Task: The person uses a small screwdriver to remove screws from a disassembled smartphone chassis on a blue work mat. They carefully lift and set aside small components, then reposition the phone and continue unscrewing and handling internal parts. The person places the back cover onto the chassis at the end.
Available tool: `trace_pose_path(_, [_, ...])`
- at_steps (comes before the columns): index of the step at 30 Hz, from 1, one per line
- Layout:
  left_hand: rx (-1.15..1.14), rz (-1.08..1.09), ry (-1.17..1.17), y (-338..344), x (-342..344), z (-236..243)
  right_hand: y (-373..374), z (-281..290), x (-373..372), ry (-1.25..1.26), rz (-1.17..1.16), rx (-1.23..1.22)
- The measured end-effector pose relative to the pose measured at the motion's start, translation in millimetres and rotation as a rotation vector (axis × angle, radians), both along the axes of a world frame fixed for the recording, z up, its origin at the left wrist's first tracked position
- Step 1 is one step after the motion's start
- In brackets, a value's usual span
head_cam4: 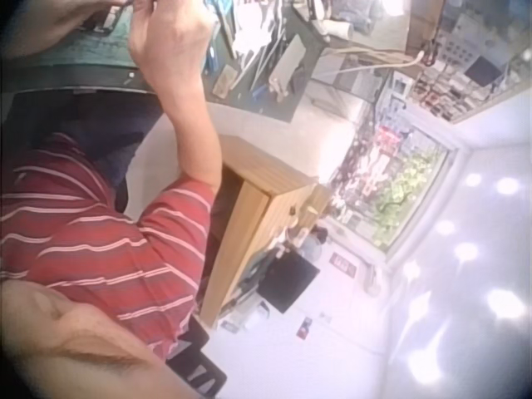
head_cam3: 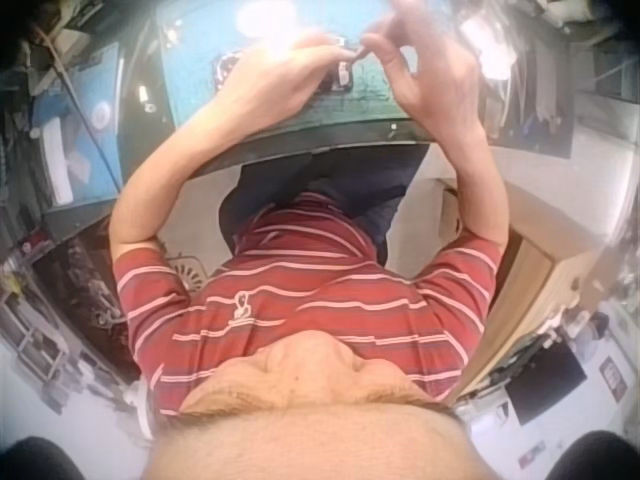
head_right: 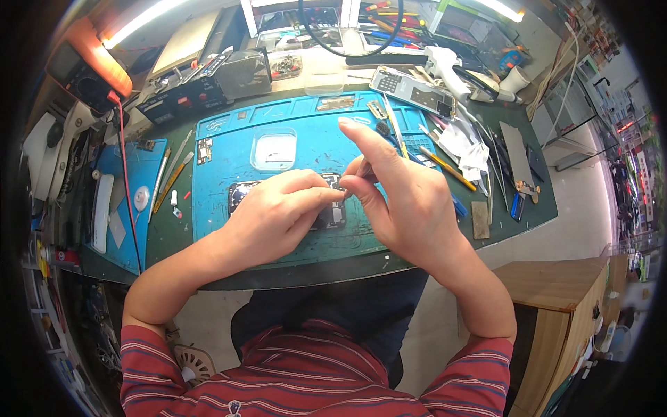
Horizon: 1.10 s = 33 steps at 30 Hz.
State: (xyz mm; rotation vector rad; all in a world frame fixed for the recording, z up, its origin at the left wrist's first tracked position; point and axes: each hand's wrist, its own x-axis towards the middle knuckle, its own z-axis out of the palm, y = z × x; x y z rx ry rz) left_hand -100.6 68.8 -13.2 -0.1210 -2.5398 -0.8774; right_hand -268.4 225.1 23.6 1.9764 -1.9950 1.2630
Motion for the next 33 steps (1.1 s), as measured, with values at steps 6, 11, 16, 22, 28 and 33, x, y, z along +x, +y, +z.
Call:
trace_pose_path(6, [-0.021,0.018,0.015,1,-1,-5,-1,-3,0,0.009,-0.004,-0.017])
trace_pose_path(11, [-0.027,0.025,0.01,1,0,-6,-3,-2,1,0.001,0.053,0.006])
trace_pose_path(16, [-0.023,0.017,0.001,1,0,-5,-1,-2,2,-0.116,0.142,0.029])
trace_pose_path(22, [-0.022,0.006,0.012,0,-1,-6,3,3,-1,0.062,0.072,0.011])
trace_pose_path(28, [0.0,0.062,0.02,0,3,-10,2,3,2,-0.142,0.03,0.106])
trace_pose_path(33, [-0.012,0.047,0.02,1,3,-13,-1,-1,12,-0.257,0.017,0.031])
